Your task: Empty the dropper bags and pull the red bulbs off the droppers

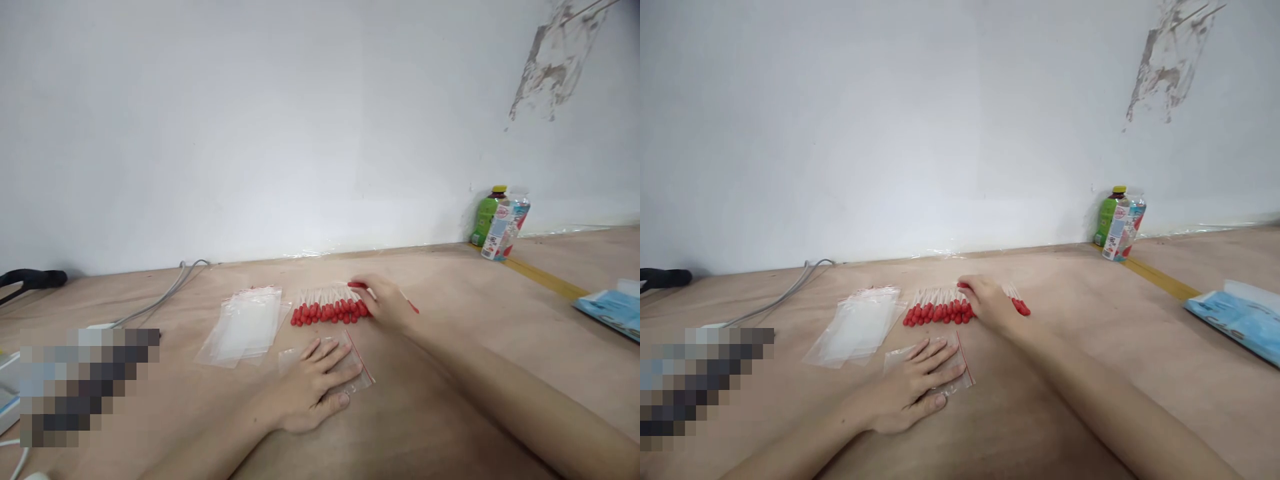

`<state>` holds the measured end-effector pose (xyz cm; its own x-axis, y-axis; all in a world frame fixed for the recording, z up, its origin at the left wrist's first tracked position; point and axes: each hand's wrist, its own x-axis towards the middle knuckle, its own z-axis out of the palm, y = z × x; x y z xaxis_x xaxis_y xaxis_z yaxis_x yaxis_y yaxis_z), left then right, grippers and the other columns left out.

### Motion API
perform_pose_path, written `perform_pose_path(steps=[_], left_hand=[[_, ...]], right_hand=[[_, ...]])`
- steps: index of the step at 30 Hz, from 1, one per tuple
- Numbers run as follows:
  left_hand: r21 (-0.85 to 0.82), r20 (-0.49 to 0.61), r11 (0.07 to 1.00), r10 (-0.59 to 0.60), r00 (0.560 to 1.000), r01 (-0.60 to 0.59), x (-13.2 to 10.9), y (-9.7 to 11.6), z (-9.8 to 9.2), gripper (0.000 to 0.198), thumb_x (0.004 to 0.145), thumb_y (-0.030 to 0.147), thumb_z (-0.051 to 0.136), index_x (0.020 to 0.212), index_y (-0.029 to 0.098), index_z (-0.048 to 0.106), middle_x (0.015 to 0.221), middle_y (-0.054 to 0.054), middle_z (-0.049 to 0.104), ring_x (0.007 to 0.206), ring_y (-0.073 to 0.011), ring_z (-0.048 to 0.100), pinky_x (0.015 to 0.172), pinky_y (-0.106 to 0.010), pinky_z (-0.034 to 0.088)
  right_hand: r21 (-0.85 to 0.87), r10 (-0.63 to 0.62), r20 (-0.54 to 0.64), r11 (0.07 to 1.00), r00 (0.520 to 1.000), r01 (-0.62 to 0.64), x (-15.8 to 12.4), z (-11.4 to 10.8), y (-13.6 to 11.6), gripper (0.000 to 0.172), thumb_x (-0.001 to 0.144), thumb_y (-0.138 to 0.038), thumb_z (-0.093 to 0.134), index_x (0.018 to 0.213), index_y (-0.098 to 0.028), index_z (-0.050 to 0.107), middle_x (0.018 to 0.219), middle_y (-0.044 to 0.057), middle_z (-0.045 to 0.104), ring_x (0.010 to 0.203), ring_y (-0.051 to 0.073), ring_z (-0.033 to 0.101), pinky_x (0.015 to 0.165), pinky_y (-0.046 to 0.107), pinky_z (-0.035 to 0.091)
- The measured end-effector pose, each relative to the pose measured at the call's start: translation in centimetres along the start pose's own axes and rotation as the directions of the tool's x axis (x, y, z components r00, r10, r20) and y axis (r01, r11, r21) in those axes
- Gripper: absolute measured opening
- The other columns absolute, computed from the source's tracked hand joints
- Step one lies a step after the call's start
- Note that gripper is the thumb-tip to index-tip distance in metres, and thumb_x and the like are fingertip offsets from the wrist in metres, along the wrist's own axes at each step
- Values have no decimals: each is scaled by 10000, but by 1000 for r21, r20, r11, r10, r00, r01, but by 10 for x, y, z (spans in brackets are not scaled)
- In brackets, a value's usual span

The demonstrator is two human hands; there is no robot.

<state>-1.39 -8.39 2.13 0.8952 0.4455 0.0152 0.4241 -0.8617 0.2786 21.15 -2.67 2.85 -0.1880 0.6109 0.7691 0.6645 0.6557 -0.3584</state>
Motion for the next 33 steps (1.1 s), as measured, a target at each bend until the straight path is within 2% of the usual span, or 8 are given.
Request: perform_pose_path(steps=[5,9,13,20,23,25,28,33], left_hand=[[-103,-125,983,-163,979,150,-4,1,2,397,914,384,284,1296,309,360,1390,-29,326,1283,-230,269,1051,-470,200],[-217,-384,926,-371,845,308,-5,-12,1,262,882,322,368,1028,214,558,1102,-65,540,1034,-201,501,898,-366,401],[-305,-396,865,-495,773,398,-6,-29,4,195,777,306,521,931,190,553,930,-47,570,814,-189,547,722,-328,444],[-375,-173,796,-563,808,474,-10,-28,-2,159,725,320,548,765,167,548,638,26,523,593,-123,487,537,-229,377],[-445,-209,809,-510,834,383,-17,-33,-24,165,772,332,489,736,172,497,653,26,524,587,-110,498,525,-216,390],[-502,-316,777,-574,755,380,-23,-46,-42,162,787,341,466,761,182,450,669,29,509,553,-102,510,504,-220,415],[-538,-541,691,-722,431,482,-36,-77,-62,176,796,312,438,911,212,350,721,29,492,527,-103,538,480,-236,452],[-432,-591,632,-737,328,643,-56,-122,-56,241,730,254,518,875,199,334,702,32,478,554,-148,547,508,-289,450]], right_hand=[[-233,-261,246,919,934,318,6,34,7,240,880,-122,360,1022,-160,550,1006,95,611,922,176,533,792,309,428],[-254,-273,336,895,901,366,5,43,8,212,872,-145,410,997,-165,580,926,76,638,851,170,545,759,298,412],[-280,-227,350,901,909,332,-1,34,1,203,869,-266,451,999,-196,591,910,65,643,875,185,535,791,335,363],[-244,-201,207,937,958,249,-35,2,-6,189,868,-224,428,949,-195,596,891,63,622,849,181,513,782,354,330],[-204,-206,195,948,959,245,-55,-7,-1,168,853,-204,435,887,-196,599,851,57,611,816,176,510,749,348,343],[-173,-188,191,960,963,222,-65,-11,3,165,847,-204,435,851,-196,600,841,60,599,790,172,507,726,342,358],[-131,-147,196,976,970,174,-71,-13,6,162,842,-208,437,822,-195,597,851,68,580,786,174,506,708,333,380],[-107,-149,230,978,962,177,-71,-11,6,172,839,-204,436,820,-194,606,871,75,568,790,175,504,704,334,395]])
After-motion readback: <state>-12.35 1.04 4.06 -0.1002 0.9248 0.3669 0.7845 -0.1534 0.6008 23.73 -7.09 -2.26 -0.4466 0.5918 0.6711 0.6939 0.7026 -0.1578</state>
